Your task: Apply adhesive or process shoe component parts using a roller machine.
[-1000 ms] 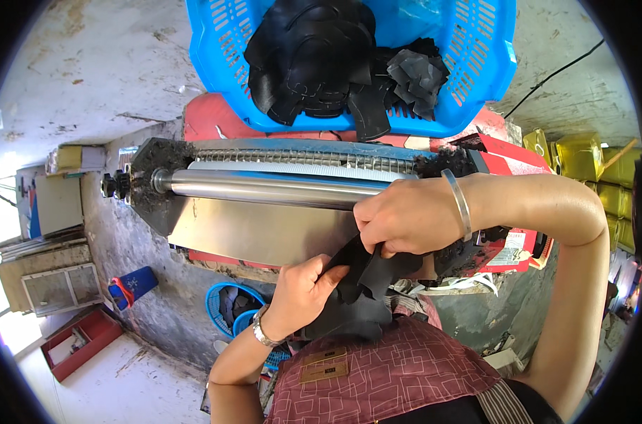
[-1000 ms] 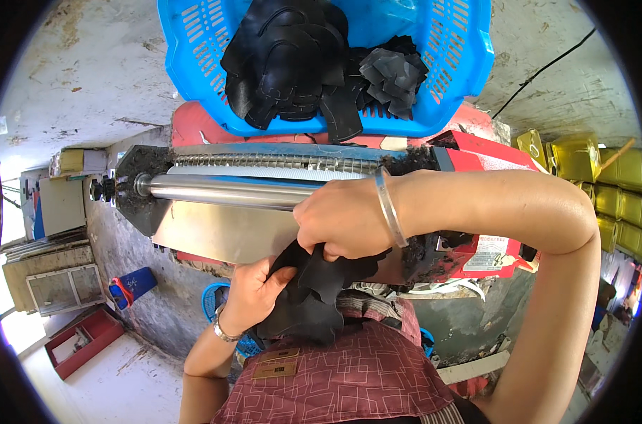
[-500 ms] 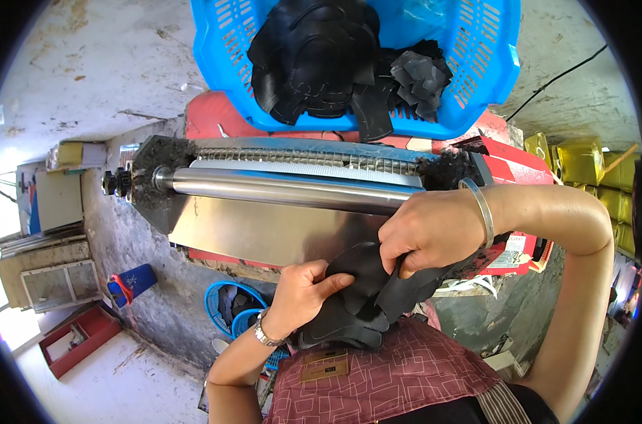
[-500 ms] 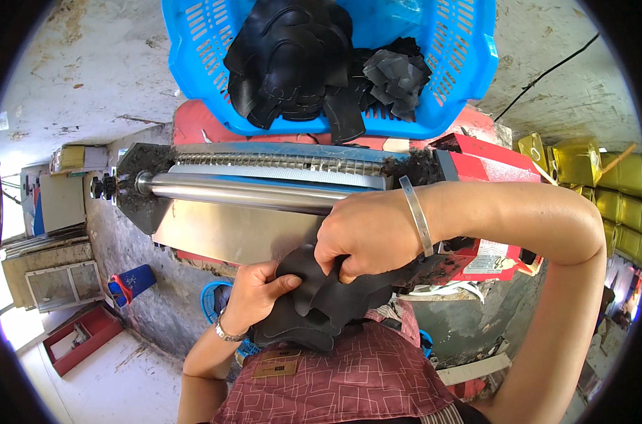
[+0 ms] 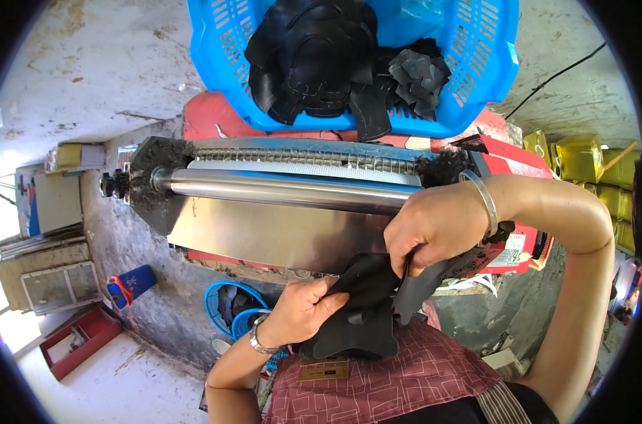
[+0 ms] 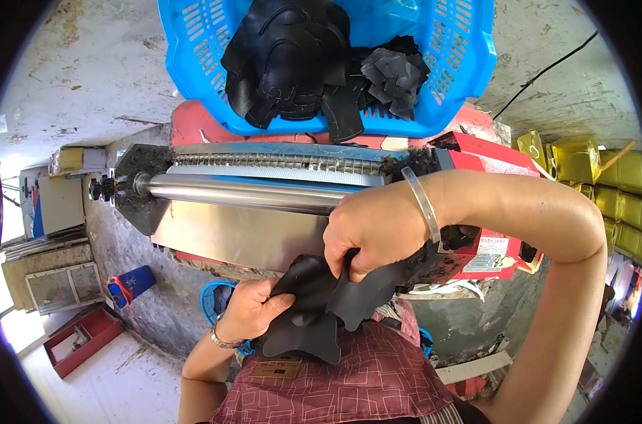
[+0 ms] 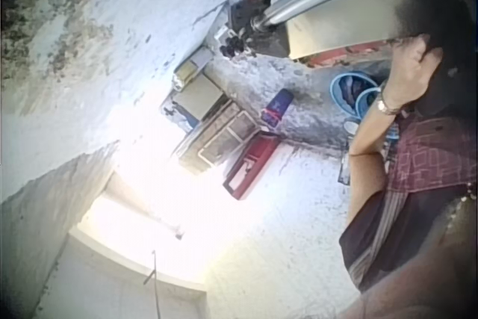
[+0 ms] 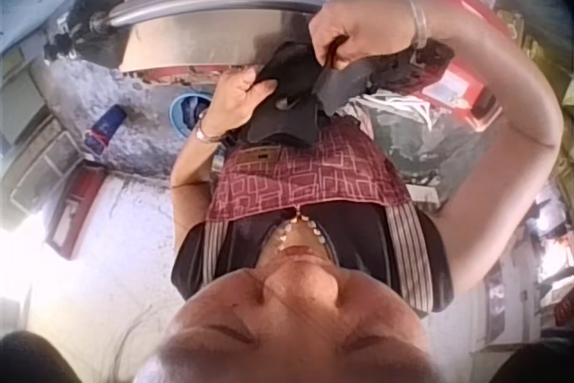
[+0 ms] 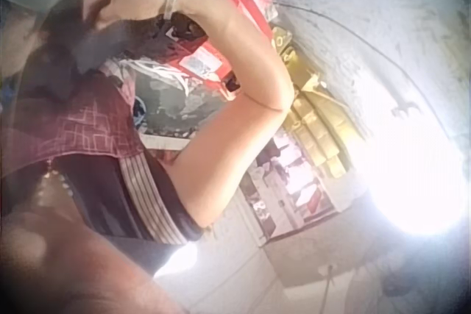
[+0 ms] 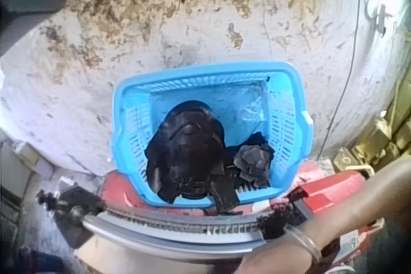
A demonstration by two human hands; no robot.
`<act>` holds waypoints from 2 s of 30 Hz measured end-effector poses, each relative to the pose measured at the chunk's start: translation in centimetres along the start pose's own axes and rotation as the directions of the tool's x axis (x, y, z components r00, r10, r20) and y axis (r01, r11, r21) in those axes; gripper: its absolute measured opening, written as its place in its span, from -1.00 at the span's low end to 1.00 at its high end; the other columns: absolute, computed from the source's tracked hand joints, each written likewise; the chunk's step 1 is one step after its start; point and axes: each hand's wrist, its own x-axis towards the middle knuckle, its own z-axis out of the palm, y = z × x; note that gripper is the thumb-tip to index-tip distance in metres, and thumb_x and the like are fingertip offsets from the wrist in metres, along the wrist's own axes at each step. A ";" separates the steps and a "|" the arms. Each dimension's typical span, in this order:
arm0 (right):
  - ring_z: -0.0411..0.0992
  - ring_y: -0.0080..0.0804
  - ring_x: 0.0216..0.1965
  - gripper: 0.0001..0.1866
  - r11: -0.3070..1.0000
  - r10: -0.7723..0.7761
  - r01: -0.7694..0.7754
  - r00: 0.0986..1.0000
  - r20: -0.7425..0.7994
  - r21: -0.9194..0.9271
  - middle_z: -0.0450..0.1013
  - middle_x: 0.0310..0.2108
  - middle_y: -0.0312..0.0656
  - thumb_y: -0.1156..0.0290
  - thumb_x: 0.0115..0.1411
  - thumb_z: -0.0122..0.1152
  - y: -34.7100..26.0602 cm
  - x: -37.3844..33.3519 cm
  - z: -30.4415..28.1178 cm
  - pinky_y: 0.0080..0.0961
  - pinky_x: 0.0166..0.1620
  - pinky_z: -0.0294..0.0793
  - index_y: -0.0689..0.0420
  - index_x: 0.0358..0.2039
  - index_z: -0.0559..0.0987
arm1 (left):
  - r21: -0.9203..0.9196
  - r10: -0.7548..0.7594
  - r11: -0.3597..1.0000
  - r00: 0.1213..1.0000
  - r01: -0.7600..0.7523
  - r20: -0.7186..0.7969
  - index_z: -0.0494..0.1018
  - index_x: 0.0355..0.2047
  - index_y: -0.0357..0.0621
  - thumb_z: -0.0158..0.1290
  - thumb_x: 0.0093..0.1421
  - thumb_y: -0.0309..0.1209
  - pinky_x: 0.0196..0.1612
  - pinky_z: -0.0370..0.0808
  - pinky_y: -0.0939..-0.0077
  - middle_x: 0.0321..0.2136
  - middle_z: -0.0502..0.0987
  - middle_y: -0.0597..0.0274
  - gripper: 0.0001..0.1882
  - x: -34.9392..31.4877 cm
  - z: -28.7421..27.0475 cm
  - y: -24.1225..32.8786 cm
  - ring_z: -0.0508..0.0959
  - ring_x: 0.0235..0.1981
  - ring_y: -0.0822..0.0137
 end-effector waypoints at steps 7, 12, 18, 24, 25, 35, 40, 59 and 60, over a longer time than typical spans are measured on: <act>0.39 -0.31 -0.43 -0.84 0.989 0.144 -0.142 0.986 -0.086 0.026 0.40 -0.50 -0.18 0.44 -0.06 0.16 0.6 -1.6 -1.7 -0.45 -0.38 0.31 0.18 -0.41 0.54 | -0.267 -0.293 0.912 0.950 0.312 0.108 0.39 -0.23 -0.33 0.04 0.10 -0.35 -0.46 0.33 0.69 -0.58 0.44 0.28 -0.70 -0.4 -0.4 -2.1 0.34 -0.53 0.62; 0.39 -0.30 -0.41 -0.82 0.999 0.054 -0.054 0.998 -0.023 0.008 0.39 -0.49 -0.20 0.42 -0.05 0.16 0.6 -0.9 -1.7 -0.43 -0.37 0.32 0.18 -0.39 0.52 | -0.589 -0.237 0.766 0.965 0.257 0.112 0.32 -0.16 -0.36 0.05 0.09 -0.44 -0.37 0.35 0.74 -0.40 0.44 0.38 -0.67 0.8 0.3 -1.2 0.38 -0.41 0.61; 0.40 -0.33 -0.33 -0.80 0.999 0.023 -0.019 0.995 0.099 -0.044 0.41 -0.39 -0.21 0.41 -0.02 0.15 1.0 -0.5 -2.3 -0.48 -0.28 0.35 0.16 -0.34 0.50 | -0.464 -0.330 0.777 0.903 0.425 0.275 0.37 -0.21 -0.37 0.02 0.11 -0.40 -0.39 0.33 0.73 -0.40 0.45 0.39 -0.71 2.4 -0.3 -2.2 0.36 -0.44 0.65; 0.30 -0.51 -0.14 -0.56 0.847 0.304 -0.165 0.930 -0.206 0.505 0.35 -0.11 -0.21 0.41 -0.08 0.21 5.0 -0.3 -6.8 -0.53 -0.06 0.28 0.31 -0.15 0.43 | -0.660 -0.479 0.501 0.814 0.561 0.328 0.43 -0.38 -0.29 -0.04 0.14 -0.37 -0.44 0.29 0.76 -0.53 0.43 0.43 -0.80 3.1 -0.2 -5.4 0.34 -0.50 0.65; 0.30 -0.51 -0.15 -0.56 0.860 0.257 -0.150 0.953 -0.159 0.489 0.34 -0.10 -0.21 0.39 -0.07 0.21 6.6 1.3 -6.8 -0.52 -0.07 0.28 0.30 -0.16 0.44 | -0.590 -0.493 0.610 0.837 0.529 0.240 0.42 -0.40 -0.29 -0.04 0.14 -0.37 -0.47 0.26 0.75 -0.55 0.40 0.45 -0.80 3.8 -0.2 -4.6 0.30 -0.53 0.66; 0.39 -0.53 -0.29 -0.62 0.805 0.257 -0.101 0.947 -0.190 0.585 0.44 -0.35 -0.21 0.42 -0.04 0.20 7.7 2.8 -8.6 -0.57 -0.18 0.38 0.27 -0.19 0.42 | -0.272 -0.385 0.891 0.923 0.365 -0.022 0.35 -0.60 -0.31 0.02 0.10 -0.32 -0.66 0.10 0.61 -0.78 0.13 0.40 -0.71 3.8 0.3 -6.8 0.08 -0.67 0.62; 0.40 -0.52 -0.30 -0.69 0.653 0.212 -0.095 0.975 -0.061 0.751 0.44 -0.38 -0.29 0.45 -0.03 0.22 10.2 4.1 -6.7 -0.56 -0.16 0.37 0.24 -0.25 0.43 | 0.144 -0.055 0.984 0.950 0.104 -0.308 0.39 -0.45 -0.29 0.07 0.05 -0.20 -0.53 0.35 0.46 -0.68 0.40 0.11 -0.67 5.2 0.5 -4.1 0.42 -0.65 0.27; 0.38 -0.53 -0.25 -0.60 0.667 0.245 -0.125 0.968 -0.058 0.734 0.43 -0.28 -0.25 0.37 -0.01 0.23 9.6 3.6 -7.1 -0.52 -0.16 0.37 0.27 -0.17 0.41 | 0.303 -0.344 0.883 0.933 0.358 -0.101 0.22 -0.75 -0.35 0.04 0.04 -0.21 -0.64 0.23 0.34 -0.80 0.21 -0.09 -0.55 4.4 -0.8 -2.7 0.26 -0.76 0.11; 0.38 -0.53 -0.25 -0.61 0.649 0.208 -0.064 0.973 -0.096 0.758 0.43 -0.28 -0.25 0.38 0.00 0.22 9.7 3.5 -7.1 -0.51 -0.15 0.37 0.27 -0.17 0.41 | 0.360 -0.287 0.882 0.952 0.305 -0.103 0.23 -0.73 -0.36 0.03 0.05 -0.21 -0.64 0.24 0.34 -0.79 0.22 -0.09 -0.56 4.5 -0.8 -2.6 0.24 -0.76 0.12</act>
